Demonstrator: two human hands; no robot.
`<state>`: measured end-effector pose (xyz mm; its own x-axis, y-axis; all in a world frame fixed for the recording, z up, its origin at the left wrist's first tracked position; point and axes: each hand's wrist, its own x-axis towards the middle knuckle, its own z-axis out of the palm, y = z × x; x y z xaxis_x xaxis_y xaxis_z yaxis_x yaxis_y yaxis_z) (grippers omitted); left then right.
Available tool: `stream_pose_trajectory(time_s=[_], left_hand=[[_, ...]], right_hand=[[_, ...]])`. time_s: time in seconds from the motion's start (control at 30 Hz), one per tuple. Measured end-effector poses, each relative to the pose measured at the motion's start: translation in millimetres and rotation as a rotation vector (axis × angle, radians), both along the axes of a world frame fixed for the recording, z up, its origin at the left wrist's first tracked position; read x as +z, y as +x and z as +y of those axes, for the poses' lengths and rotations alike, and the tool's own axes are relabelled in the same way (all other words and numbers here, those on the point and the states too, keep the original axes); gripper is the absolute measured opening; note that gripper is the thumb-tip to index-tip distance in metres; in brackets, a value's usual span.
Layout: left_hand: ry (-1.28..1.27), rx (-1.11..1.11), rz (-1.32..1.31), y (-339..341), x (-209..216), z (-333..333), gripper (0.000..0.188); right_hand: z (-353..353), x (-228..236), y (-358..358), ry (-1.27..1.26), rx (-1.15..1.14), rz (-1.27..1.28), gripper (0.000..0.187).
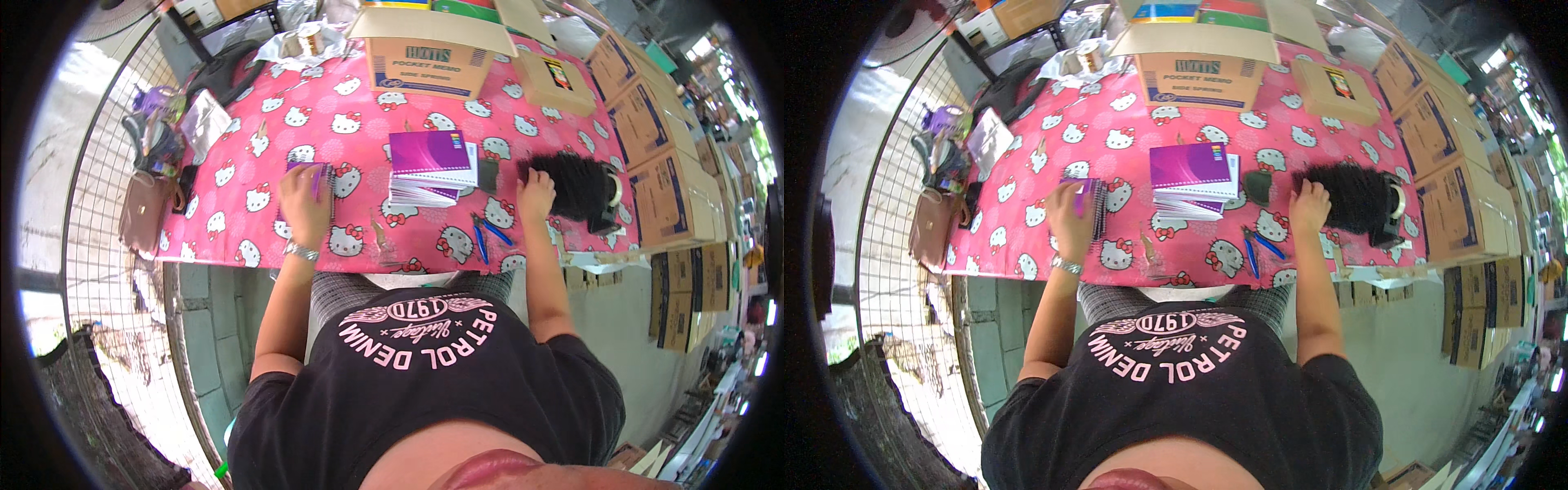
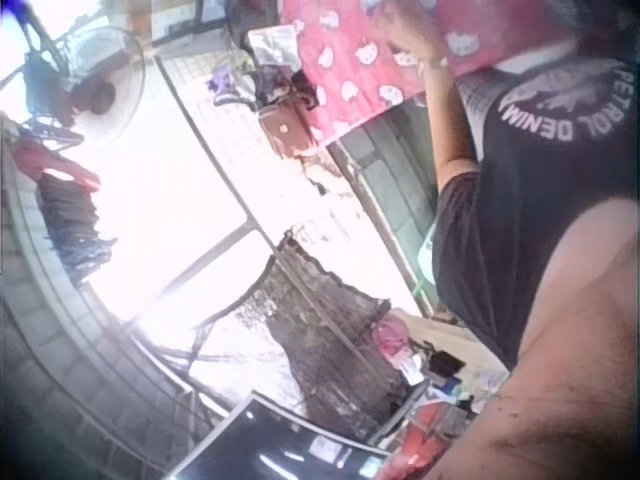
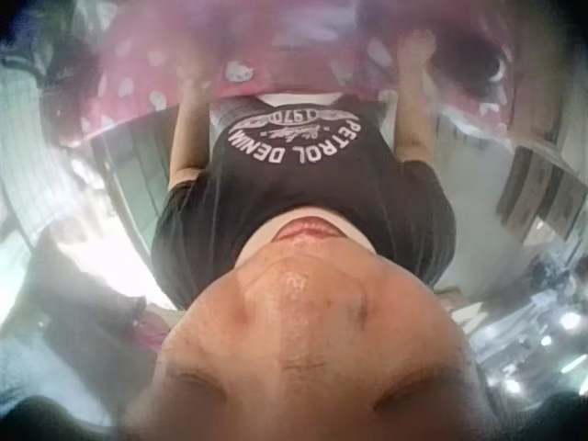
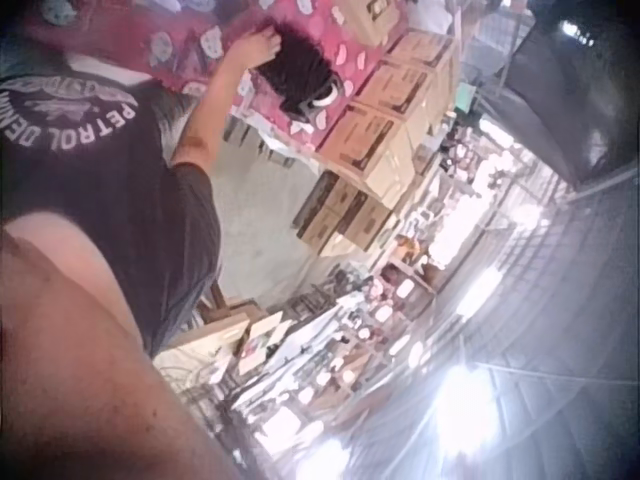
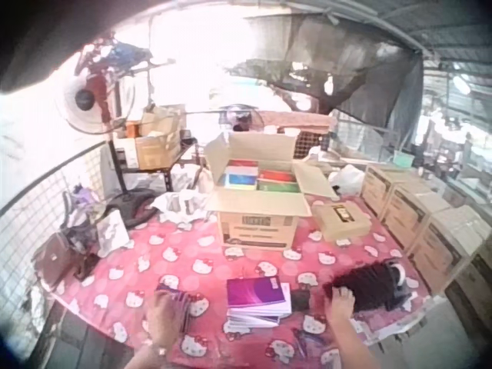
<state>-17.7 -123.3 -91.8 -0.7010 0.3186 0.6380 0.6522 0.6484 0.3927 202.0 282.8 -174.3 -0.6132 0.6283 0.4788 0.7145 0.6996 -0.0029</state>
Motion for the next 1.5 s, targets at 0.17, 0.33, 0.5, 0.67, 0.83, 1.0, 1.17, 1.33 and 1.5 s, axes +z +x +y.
stream_pose_trajectory(time_s=[0.17,0.33,0.5,0.67,0.83,1.0,1.17,1.33,1.5], left_hand=[[-0.111,-0.712,0.191,44,62,123,0.033],[-0.594,-0.704,0.094,52,65,137,0.03],[-0.551,-0.771,-0.074,38,111,140,0.025],[-0.395,-0.681,0.033,30,102,157,0.026],[-0.156,-0.463,0.125,59,87,172,0.039],[-0.059,-0.402,0.142,60,74,182,0.039],[-0.075,-0.435,0.134,63,82,180,0.032],[-0.114,-0.489,0.161,59,80,176,0.031],[-0.199,-0.552,0.192,53,82,172,0.031]], right_hand=[[42,-17,-11,-0.028,-0.008,-0.379,0.028],[31,5,-11,-0.122,0.058,-0.483,0.029],[34,23,-6,-0.373,0.025,-0.067,0.022],[13,75,-27,-0.351,0.19,0.32,0.029],[-69,139,-37,-0.659,0.608,0.609,0.026],[-95,174,-33,-0.613,0.691,0.502,0.025],[-93,171,-36,-0.51,0.837,0.486,0.025],[-86,183,-35,-0.878,0.828,0.315,0.024],[-78,185,-39,-1.228,0.801,0.24,0.022]])
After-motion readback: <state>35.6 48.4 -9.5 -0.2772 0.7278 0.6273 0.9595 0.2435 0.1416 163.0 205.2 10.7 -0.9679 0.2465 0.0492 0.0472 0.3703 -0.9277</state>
